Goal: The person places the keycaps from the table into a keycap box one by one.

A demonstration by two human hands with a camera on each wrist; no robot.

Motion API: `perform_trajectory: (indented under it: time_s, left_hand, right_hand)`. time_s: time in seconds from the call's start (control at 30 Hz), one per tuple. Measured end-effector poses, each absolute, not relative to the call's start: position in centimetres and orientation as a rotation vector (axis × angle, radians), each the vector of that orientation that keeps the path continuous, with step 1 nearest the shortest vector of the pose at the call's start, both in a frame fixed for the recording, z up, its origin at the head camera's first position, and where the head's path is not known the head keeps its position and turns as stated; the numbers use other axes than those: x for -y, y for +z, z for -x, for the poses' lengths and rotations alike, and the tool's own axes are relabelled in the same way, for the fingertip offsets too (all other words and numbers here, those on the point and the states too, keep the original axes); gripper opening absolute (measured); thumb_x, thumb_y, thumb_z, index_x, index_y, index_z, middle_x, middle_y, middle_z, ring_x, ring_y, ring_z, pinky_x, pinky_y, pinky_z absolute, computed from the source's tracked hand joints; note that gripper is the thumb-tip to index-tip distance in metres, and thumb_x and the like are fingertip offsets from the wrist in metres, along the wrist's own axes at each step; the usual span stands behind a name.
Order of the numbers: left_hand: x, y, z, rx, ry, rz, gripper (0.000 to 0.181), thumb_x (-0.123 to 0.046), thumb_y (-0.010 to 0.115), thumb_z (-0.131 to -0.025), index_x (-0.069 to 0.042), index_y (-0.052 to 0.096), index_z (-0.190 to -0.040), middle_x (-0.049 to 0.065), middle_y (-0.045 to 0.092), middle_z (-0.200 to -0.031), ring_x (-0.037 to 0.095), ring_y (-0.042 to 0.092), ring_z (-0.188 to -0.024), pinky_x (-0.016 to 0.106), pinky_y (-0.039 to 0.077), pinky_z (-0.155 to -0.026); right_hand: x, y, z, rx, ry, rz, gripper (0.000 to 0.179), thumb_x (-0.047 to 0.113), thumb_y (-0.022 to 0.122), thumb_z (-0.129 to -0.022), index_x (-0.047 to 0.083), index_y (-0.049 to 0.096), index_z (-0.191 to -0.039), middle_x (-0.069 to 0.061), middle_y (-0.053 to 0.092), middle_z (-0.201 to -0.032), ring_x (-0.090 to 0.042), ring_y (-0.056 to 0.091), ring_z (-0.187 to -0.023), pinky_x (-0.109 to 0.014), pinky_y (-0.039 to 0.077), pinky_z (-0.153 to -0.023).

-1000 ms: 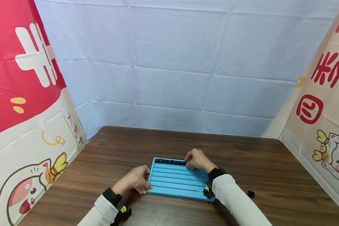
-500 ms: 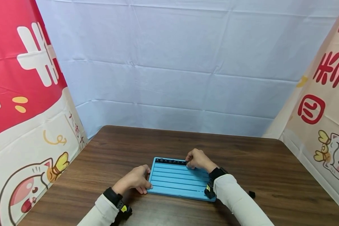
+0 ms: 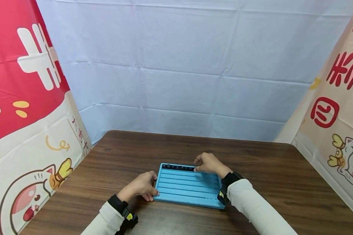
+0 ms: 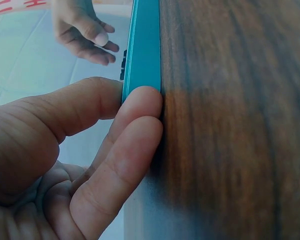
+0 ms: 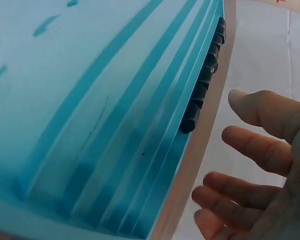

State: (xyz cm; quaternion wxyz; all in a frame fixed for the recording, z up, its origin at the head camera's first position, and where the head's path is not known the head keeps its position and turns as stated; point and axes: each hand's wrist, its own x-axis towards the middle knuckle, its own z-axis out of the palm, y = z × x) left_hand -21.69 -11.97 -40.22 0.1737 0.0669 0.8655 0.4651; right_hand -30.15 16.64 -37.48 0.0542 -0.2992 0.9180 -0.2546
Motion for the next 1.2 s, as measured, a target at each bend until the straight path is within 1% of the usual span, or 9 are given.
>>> perform_trajectory:
  time_s: [0.4, 0.63, 0.73, 0.87, 0.93, 1.0, 1.1, 1.17, 1.2]
  left_hand:
    - [12.0, -40.4, 21.8, -2.448, 1.316, -0.190, 0.050, 0.005, 0.073, -0.075, 0.004, 0.045, -0.115, 0.016, 0.060, -0.061, 0.022, 0.061, -0.047, 0.033, 0.054, -0.044]
    - [12.0, -40.5, 21.9, -2.454, 1.315, -0.197, 0.050, 0.006, 0.073, -0.074, 0.004, 0.045, -0.115, 0.016, 0.060, -0.061, 0.022, 0.061, -0.046, 0.032, 0.053, -0.043]
    - [12.0, -40.6, 21.9, -2.449, 1.324, -0.218, 0.048, 0.006, 0.073, -0.074, 0.004, 0.045, -0.113, 0.016, 0.060, -0.061, 0.022, 0.061, -0.046, 0.032, 0.053, -0.043]
    - [11.9, -40.7, 21.9, -2.445, 1.334, -0.231, 0.047, 0.006, 0.073, -0.074, 0.004, 0.044, -0.112, 0.016, 0.060, -0.061, 0.023, 0.061, -0.046, 0.033, 0.053, -0.043]
    - [12.0, -40.8, 21.9, -2.445, 1.340, -0.230, 0.047, 0.006, 0.073, -0.074, 0.004, 0.045, -0.112, 0.017, 0.060, -0.061, 0.023, 0.061, -0.046, 0.033, 0.053, -0.043]
    - [12.0, -40.8, 22.0, -2.445, 1.342, -0.230, 0.047, 0.006, 0.073, -0.074, 0.004, 0.045, -0.111, 0.017, 0.060, -0.061, 0.023, 0.061, -0.046, 0.033, 0.053, -0.043]
    - [12.0, -40.9, 22.1, -2.440, 1.348, -0.228, 0.046, 0.006, 0.073, -0.074, 0.003, 0.045, -0.111, 0.017, 0.060, -0.061, 0.023, 0.061, -0.046, 0.033, 0.053, -0.043]
    - [12.0, -40.9, 22.1, -2.442, 1.347, -0.228, 0.047, 0.006, 0.073, -0.074, 0.003, 0.045, -0.111, 0.017, 0.060, -0.060, 0.023, 0.061, -0.046, 0.033, 0.053, -0.043]
    - [12.0, -41.0, 22.1, -2.442, 1.346, -0.227, 0.047, 0.006, 0.073, -0.074, 0.003, 0.045, -0.111, 0.017, 0.060, -0.060, 0.023, 0.061, -0.046, 0.033, 0.053, -0.043]
  right_hand:
    - [-17.2, -37.3, 29.9, -2.774, -0.710, 0.911, 0.031, 0.018, 0.071, -0.083, 0.001, 0.065, -0.108, -0.010, 0.065, -0.104, -0.032, 0.059, -0.098, -0.044, 0.051, -0.077]
    - [-18.5, -36.9, 28.9, -2.720, -0.656, 0.887, 0.041, 0.019, 0.070, -0.084, -0.004, 0.060, -0.117, -0.018, 0.060, -0.115, -0.037, 0.054, -0.108, -0.049, 0.048, -0.083]
    - [-19.4, -36.7, 28.2, -2.720, -0.643, 0.865, 0.041, 0.015, 0.069, -0.084, -0.004, 0.059, -0.119, -0.020, 0.058, -0.118, -0.038, 0.052, -0.109, -0.049, 0.048, -0.083]
    - [-20.5, -36.6, 27.3, -2.725, -0.635, 0.859, 0.039, 0.008, 0.069, -0.083, -0.004, 0.058, -0.119, -0.022, 0.056, -0.119, -0.031, 0.057, -0.099, -0.040, 0.048, -0.071]
    - [-20.9, -36.7, 27.0, -2.725, -0.632, 0.867, 0.039, 0.006, 0.068, -0.083, -0.005, 0.058, -0.118, -0.020, 0.058, -0.113, -0.024, 0.057, -0.083, -0.035, 0.043, -0.063]
    - [-21.4, -36.8, 26.8, -2.726, -0.624, 0.884, 0.039, 0.006, 0.068, -0.082, -0.006, 0.058, -0.118, -0.018, 0.058, -0.110, -0.022, 0.054, -0.075, -0.034, 0.039, -0.061]
    - [-22.1, -37.0, 26.5, -2.733, -0.609, 0.909, 0.041, 0.007, 0.069, -0.082, -0.007, 0.057, -0.118, -0.018, 0.058, -0.109, -0.028, 0.057, -0.081, -0.036, 0.044, -0.064]
    - [-22.4, -37.0, 26.3, -2.742, -0.609, 0.903, 0.041, 0.009, 0.070, -0.082, -0.006, 0.057, -0.118, -0.021, 0.056, -0.115, -0.036, 0.056, -0.098, -0.041, 0.048, -0.071]
    - [-22.5, -37.1, 26.2, -2.746, -0.609, 0.891, 0.042, 0.010, 0.070, -0.082, -0.005, 0.057, -0.118, -0.021, 0.056, -0.115, -0.038, 0.055, -0.100, -0.045, 0.049, -0.075]
